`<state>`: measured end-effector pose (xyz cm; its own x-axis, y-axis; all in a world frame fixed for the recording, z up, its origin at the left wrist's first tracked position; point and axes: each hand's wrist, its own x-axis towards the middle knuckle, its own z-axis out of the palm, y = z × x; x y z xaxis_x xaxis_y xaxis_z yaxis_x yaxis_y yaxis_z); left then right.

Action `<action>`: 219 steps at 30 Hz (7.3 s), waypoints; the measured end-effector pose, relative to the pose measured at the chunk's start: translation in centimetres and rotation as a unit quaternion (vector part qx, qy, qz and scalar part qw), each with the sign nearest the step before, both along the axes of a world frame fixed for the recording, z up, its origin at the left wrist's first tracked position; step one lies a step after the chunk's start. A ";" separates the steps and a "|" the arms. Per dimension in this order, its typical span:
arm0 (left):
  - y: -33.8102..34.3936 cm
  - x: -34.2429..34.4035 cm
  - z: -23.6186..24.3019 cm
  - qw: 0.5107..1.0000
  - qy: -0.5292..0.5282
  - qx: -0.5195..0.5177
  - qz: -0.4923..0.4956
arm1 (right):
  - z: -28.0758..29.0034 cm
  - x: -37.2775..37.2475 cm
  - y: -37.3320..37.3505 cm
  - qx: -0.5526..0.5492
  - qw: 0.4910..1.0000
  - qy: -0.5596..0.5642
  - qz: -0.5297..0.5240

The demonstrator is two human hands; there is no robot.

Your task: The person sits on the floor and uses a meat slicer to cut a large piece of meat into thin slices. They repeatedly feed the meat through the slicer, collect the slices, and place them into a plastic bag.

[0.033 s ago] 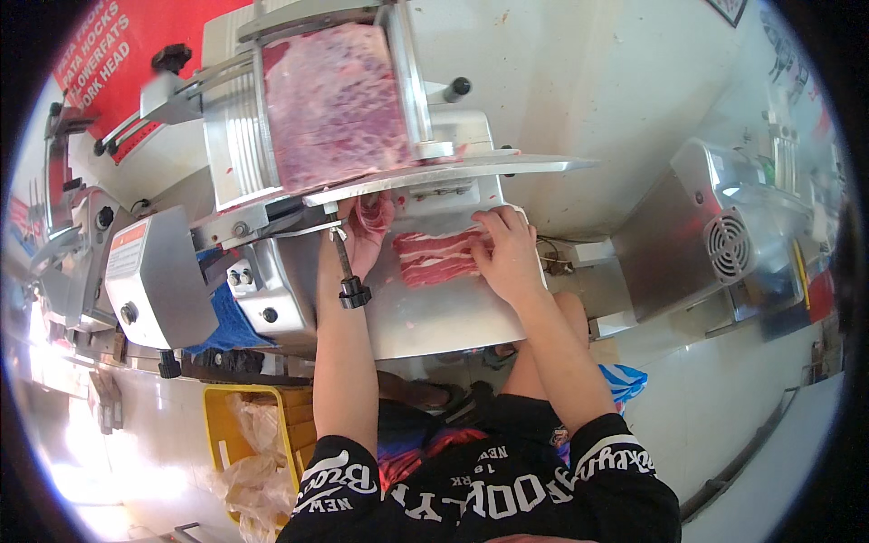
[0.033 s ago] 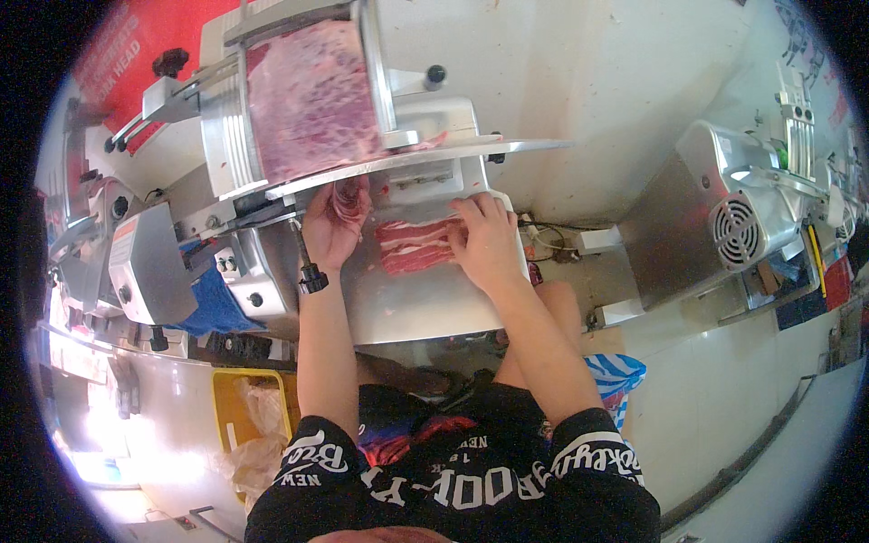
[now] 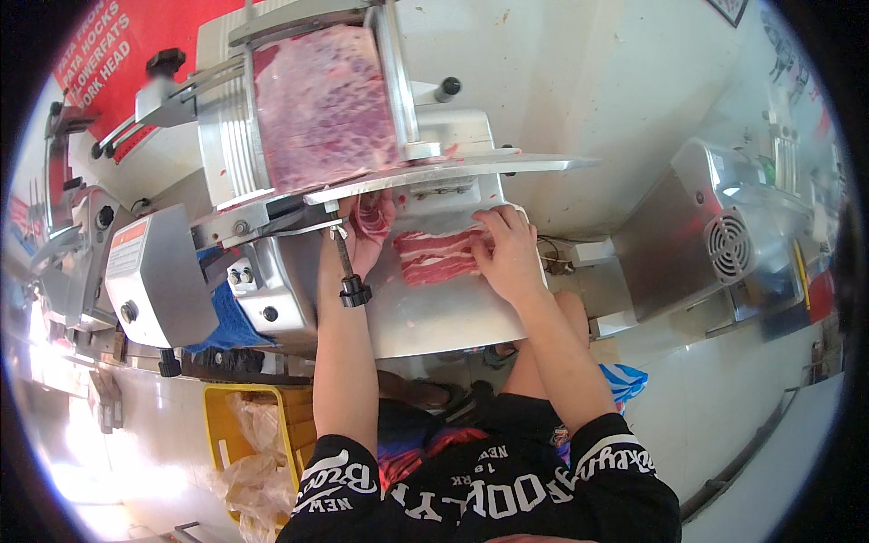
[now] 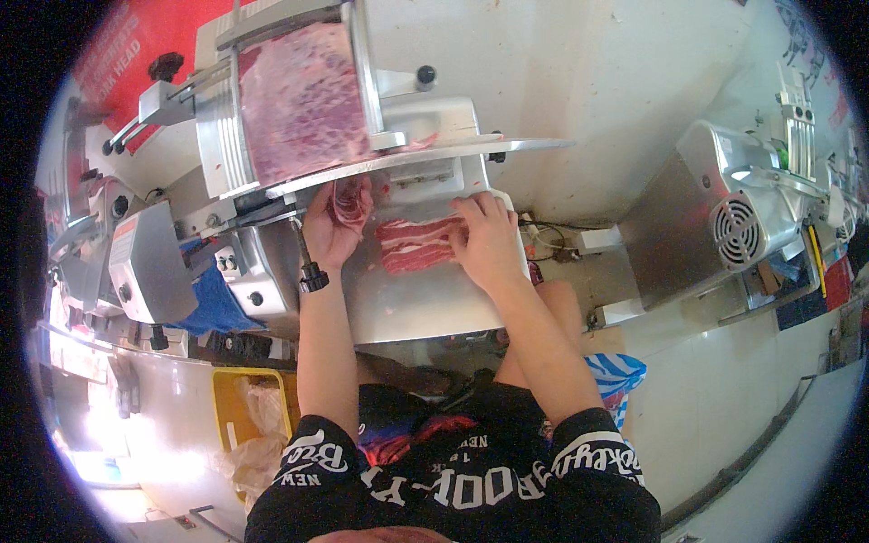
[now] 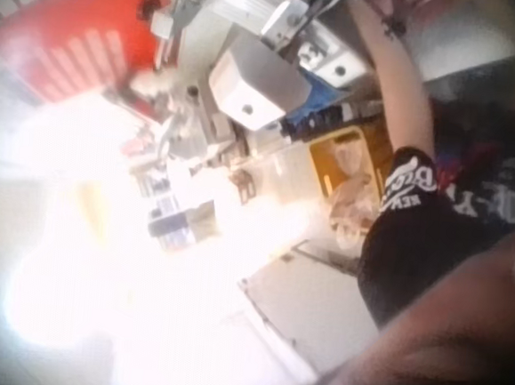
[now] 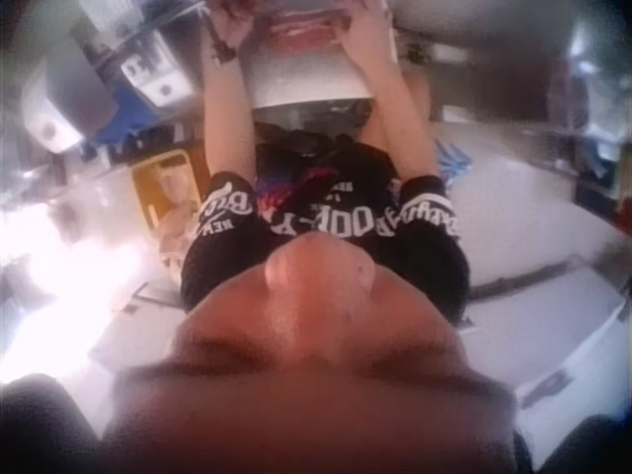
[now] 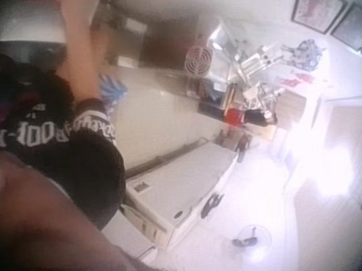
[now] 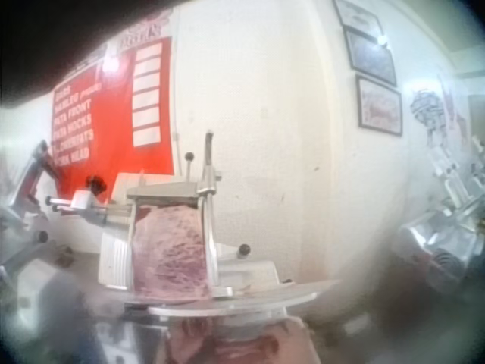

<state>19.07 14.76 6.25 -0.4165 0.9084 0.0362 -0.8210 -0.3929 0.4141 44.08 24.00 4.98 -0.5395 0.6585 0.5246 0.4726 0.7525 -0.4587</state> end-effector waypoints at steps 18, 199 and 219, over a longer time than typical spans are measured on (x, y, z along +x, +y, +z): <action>0.0 7.6 0.8 0.720 0.681 -0.092 0.098 | 1.1 -1.3 -0.4 -0.150 0.960 0.207 0.119; -0.4 0.9 -0.4 0.954 0.260 -0.145 0.010 | -9.9 4.2 19.1 -0.189 0.979 -0.036 -0.067; -2.4 1.3 -1.2 0.900 0.205 -0.292 0.250 | -22.2 3.3 19.2 -0.307 0.917 -0.184 0.175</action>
